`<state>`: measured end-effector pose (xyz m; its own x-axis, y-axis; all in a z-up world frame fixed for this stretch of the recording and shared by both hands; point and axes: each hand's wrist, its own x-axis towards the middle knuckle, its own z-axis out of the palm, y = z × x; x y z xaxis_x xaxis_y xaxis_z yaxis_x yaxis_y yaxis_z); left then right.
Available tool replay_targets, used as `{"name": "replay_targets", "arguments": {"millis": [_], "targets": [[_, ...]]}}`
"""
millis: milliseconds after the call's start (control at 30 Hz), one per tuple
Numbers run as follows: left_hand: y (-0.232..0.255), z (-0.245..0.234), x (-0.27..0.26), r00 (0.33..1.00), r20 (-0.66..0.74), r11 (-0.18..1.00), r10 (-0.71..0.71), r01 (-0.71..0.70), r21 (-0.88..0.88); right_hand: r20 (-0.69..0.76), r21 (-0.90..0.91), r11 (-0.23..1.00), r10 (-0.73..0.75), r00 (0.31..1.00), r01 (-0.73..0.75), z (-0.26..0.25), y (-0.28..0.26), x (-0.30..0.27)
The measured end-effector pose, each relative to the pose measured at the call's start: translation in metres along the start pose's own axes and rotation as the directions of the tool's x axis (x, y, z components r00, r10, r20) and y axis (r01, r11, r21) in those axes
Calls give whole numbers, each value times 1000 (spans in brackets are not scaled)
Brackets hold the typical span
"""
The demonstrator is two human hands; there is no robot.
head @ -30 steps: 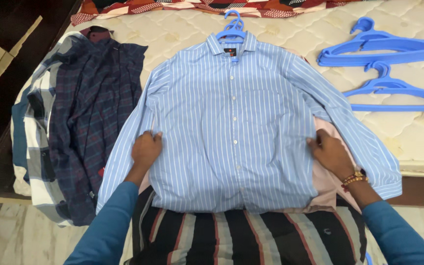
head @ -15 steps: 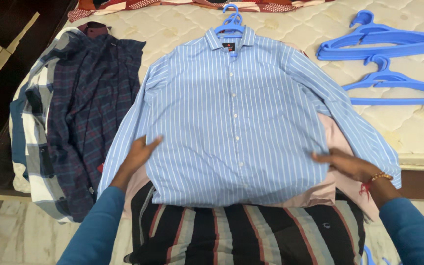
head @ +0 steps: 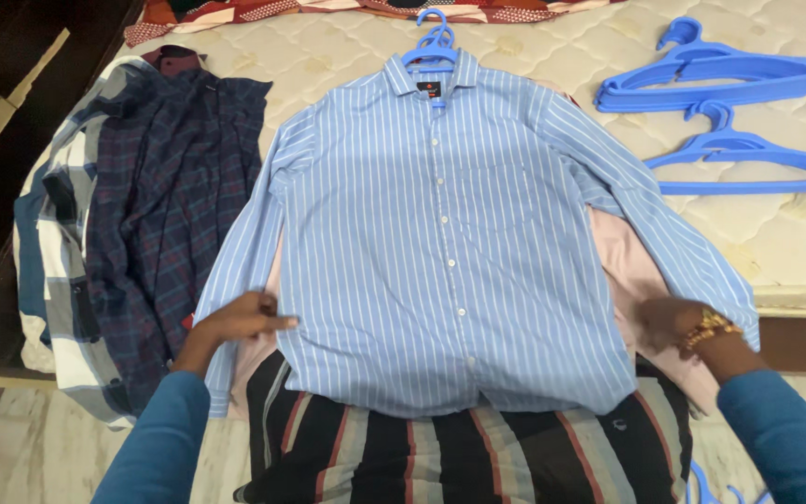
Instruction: The person buttons a light blue striped shirt and places it on a hanger. Then, the person buttons a dark plaid shirt and places it on a hanger. Both shirts are laid out on a bed during the process.
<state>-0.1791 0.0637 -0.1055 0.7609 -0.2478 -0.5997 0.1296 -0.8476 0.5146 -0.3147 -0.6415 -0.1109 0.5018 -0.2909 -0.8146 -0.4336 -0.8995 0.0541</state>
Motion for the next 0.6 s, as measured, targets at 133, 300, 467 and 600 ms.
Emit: {"name": "replay_targets", "arguments": {"millis": [133,300,467,600], "targets": [[22,-12,-5,889,-453,996,70,-38,80,-345,-134,951,-307,887,277,-30,-21,3],[84,-10,3,709,-681,978,183,-61,199,-804,-239,846,-447,392,476,-58,-95,-38],[120,-3,39,594,-560,786,578,-221,577,-722,-280,908,-412,556,310,-73,-164,-59],[109,7,58,844,-381,745,377,-31,666,-510,-291,937,-323,797,194,-64,-170,-61]]}}
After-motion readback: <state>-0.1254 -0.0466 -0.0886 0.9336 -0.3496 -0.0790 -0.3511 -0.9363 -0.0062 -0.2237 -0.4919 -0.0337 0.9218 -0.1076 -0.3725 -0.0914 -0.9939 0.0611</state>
